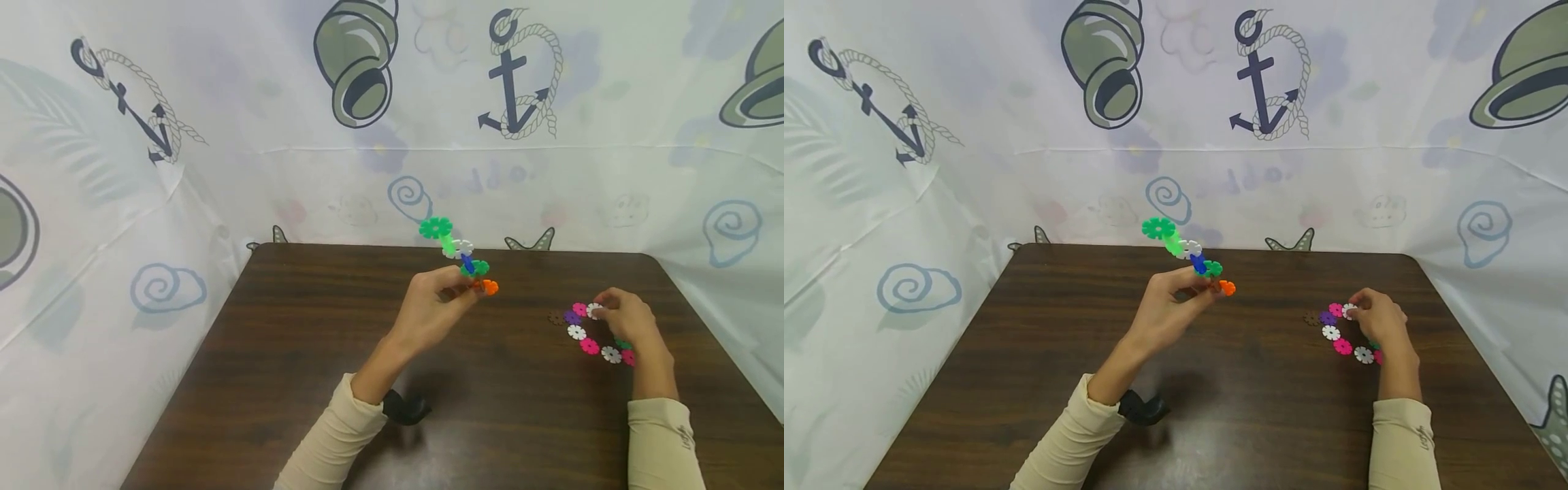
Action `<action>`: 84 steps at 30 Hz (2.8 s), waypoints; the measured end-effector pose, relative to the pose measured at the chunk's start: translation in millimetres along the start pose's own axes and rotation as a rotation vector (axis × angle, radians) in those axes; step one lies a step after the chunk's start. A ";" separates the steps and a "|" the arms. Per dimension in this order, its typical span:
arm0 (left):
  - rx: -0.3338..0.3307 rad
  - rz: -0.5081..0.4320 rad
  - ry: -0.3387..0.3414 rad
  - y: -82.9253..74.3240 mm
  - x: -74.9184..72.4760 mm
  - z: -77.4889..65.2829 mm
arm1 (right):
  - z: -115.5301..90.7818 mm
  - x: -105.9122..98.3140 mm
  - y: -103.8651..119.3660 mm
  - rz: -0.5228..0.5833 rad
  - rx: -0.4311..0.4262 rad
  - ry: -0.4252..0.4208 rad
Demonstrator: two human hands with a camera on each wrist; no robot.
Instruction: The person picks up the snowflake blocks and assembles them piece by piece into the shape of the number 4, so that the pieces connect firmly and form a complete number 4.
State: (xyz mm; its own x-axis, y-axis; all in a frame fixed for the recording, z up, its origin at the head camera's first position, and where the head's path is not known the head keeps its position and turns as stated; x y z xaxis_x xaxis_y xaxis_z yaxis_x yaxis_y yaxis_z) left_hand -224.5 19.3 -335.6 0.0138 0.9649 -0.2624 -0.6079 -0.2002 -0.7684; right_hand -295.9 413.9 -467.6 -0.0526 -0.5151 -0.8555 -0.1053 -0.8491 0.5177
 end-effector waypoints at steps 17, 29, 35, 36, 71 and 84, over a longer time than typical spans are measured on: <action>-0.006 -0.018 -0.020 -1.1 -0.2 0.9 | -24.4 -46.6 66.5 0.170 -0.030 -0.214; -0.003 -0.037 -0.075 -1.0 -2.8 1.4 | -42.2 -66.5 100.7 0.228 -0.074 -0.280; 0.001 -0.041 -0.080 -1.4 -3.9 2.4 | -47.8 -68.0 111.8 0.265 -0.070 -0.272; 0.003 -0.042 -0.081 -1.2 -3.9 2.6 | -48.4 -68.2 113.3 0.270 -0.072 -0.271; 0.000 -0.052 -0.068 0.1 -2.4 0.4 | -67.5 -68.2 138.8 0.337 -0.191 -0.275; 0.005 -0.057 -0.066 -0.3 -3.0 0.6 | -72.1 -69.3 148.0 0.319 -0.237 -0.293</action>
State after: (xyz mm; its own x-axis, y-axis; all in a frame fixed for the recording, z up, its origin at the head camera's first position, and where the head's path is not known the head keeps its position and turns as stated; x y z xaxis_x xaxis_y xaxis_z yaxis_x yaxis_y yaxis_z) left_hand -224.8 16.5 -334.2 -0.0035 0.9838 -0.1791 -0.6117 -0.1438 -0.7779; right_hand -236.3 315.5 -331.1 -0.3266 -0.7276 -0.6033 0.1881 -0.6755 0.7130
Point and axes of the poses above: each hand's wrist, its own z-axis towards the middle knuckle, its own x-axis out of the palm, y = z × x, the point moved 4 cm from there along z, towards the middle knuckle, and after that the axes turned 7 degrees about -y, right-handed, at the moved point
